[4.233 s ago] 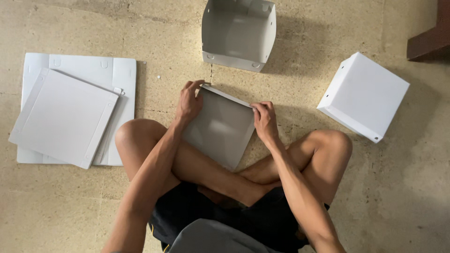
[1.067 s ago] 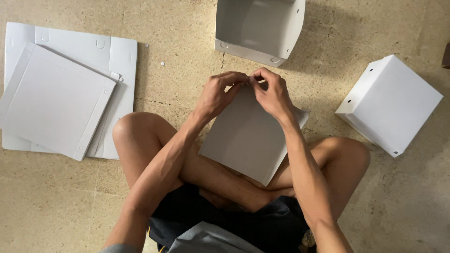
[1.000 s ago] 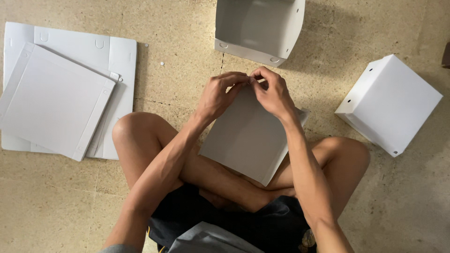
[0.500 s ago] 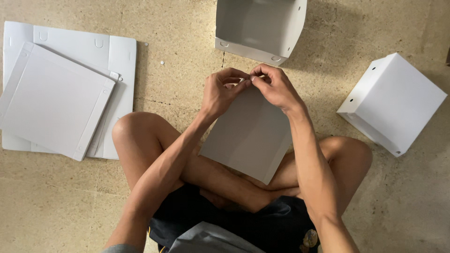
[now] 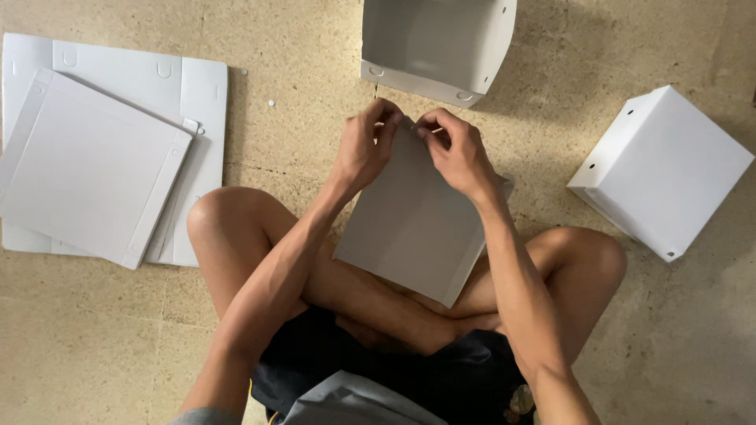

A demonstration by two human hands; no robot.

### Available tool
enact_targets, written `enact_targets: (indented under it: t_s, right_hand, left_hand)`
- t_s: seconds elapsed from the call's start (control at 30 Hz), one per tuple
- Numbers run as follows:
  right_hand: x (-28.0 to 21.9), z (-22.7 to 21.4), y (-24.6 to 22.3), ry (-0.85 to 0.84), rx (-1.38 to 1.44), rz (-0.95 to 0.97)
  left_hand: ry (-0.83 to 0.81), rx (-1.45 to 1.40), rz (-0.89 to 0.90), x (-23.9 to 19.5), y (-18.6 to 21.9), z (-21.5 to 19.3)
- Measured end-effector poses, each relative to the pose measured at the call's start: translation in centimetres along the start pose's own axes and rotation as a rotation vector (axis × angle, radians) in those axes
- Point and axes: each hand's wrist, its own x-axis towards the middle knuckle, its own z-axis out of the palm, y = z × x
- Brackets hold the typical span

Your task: The person sits on the floor and assembles a white cardboard box by folding the flaps and inserting small plastic fasteners into pre-punched holes to secure the sides. The person handles the box and fasteners by hand, completing the assembly of one box.

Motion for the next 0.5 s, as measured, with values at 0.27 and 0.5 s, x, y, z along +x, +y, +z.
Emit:
enact_targets:
  t_s: [0.27,0.5]
  right_hand:
    - [-0.8,1.5,-0.3,0.082,-0.097,-0.022]
    - [-0.8,1.8,-0.8,0.061,-0.236,-0.123]
  left_hand:
    - [0.056,0.106,-0.079,0.3,-1.8,0.8]
    - [0.009,0.049,-0.139,1.2,-4.2,0.5]
